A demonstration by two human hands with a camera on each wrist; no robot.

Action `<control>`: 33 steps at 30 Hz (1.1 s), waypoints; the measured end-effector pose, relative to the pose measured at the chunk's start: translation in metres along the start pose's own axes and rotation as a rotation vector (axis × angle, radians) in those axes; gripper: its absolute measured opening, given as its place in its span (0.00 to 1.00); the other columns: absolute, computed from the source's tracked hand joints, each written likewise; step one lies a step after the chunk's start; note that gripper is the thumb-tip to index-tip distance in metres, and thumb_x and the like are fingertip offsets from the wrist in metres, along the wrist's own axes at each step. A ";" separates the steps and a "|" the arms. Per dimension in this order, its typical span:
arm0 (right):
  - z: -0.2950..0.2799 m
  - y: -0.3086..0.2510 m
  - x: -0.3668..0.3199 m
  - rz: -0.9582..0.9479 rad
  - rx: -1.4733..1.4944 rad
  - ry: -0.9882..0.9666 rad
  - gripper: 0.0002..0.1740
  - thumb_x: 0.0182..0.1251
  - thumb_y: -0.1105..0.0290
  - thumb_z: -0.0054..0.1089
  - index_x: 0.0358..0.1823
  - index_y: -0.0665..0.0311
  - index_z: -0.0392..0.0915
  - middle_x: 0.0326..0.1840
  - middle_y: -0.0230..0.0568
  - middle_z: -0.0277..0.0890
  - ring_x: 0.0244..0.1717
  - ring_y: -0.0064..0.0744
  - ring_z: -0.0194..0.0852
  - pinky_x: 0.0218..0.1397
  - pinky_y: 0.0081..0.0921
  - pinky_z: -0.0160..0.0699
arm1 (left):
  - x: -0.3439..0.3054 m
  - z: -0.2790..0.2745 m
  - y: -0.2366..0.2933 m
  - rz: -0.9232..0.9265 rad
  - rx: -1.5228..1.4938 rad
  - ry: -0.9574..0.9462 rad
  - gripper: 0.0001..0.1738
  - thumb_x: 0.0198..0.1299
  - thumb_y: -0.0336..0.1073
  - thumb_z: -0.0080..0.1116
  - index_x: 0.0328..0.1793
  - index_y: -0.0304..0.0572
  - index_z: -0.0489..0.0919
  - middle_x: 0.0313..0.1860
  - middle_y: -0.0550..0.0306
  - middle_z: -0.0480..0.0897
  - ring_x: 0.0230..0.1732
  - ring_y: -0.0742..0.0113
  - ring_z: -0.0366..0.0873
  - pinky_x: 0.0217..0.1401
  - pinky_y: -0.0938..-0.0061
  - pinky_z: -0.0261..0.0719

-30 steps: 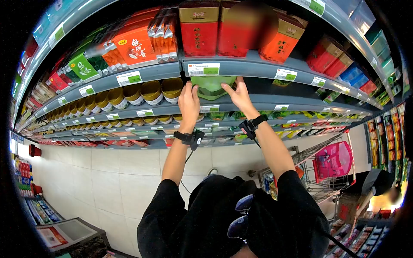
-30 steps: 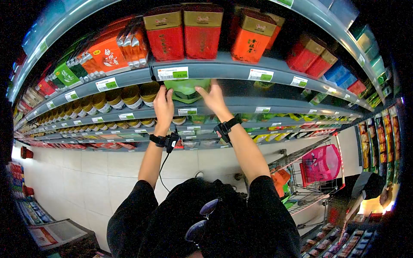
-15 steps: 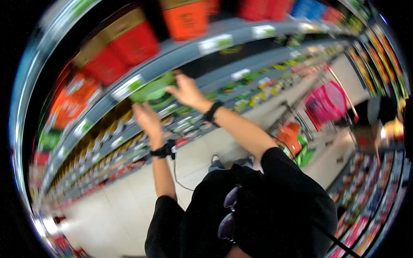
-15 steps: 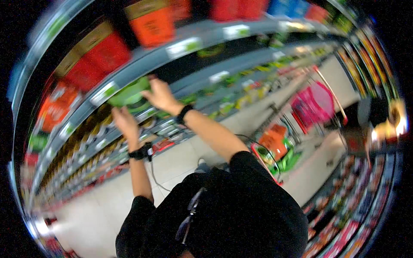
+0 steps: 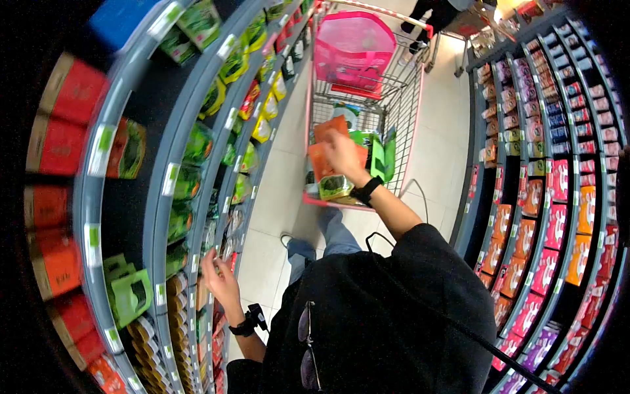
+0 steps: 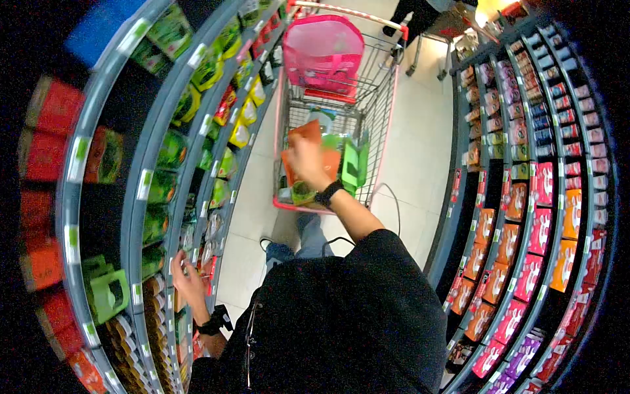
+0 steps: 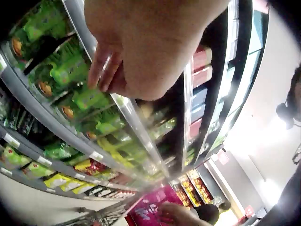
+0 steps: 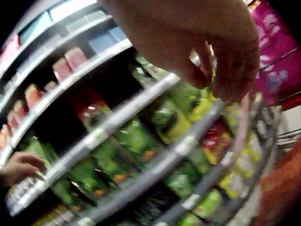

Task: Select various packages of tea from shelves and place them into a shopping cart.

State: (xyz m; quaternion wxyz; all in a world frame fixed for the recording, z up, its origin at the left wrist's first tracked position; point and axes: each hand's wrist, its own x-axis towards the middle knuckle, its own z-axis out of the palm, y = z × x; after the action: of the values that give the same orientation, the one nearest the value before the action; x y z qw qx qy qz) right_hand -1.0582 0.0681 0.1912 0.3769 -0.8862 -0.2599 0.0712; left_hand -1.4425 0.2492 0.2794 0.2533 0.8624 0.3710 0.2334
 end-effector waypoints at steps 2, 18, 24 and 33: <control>-0.014 0.093 -0.002 0.192 -0.245 0.057 0.17 0.59 0.64 0.58 0.45 0.68 0.76 0.38 0.58 0.80 0.38 0.59 0.79 0.41 0.49 0.78 | 0.016 0.024 0.031 -0.026 -0.048 -0.105 0.14 0.66 0.23 0.48 0.55 0.31 0.77 0.48 0.42 0.80 0.47 0.51 0.80 0.47 0.65 0.80; -0.041 0.231 -0.029 0.510 -0.349 -0.216 0.31 0.55 0.67 0.57 0.56 0.80 0.62 0.35 0.66 0.79 0.38 0.61 0.82 0.43 0.49 0.83 | 0.067 0.088 0.134 0.004 -0.149 -0.343 0.10 0.67 0.26 0.49 0.49 0.32 0.79 0.42 0.44 0.84 0.42 0.56 0.83 0.46 0.69 0.79; -0.166 0.037 -0.040 0.181 0.025 -0.019 0.34 0.58 0.73 0.53 0.69 0.65 0.61 0.39 0.66 0.78 0.41 0.64 0.79 0.48 0.52 0.77 | 0.081 0.102 0.166 0.025 -0.571 -0.681 0.21 0.69 0.31 0.52 0.67 0.35 0.69 0.56 0.43 0.80 0.57 0.57 0.79 0.58 0.68 0.77; -0.132 -0.227 -0.134 -0.731 -0.163 0.012 0.32 0.48 0.63 0.71 0.58 0.58 0.78 0.65 0.56 0.70 0.62 0.49 0.70 0.60 0.41 0.71 | 0.058 0.020 0.176 -0.136 -1.300 -0.398 0.36 0.62 0.33 0.62 0.73 0.35 0.59 0.62 0.48 0.72 0.58 0.64 0.75 0.61 0.70 0.75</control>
State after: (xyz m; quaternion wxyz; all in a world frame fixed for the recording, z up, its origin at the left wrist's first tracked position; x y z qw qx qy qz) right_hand -1.2223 0.0479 0.4349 0.3071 -0.7622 -0.5620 -0.0941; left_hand -1.3031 0.1833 0.3835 0.7973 0.5363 0.1552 0.2296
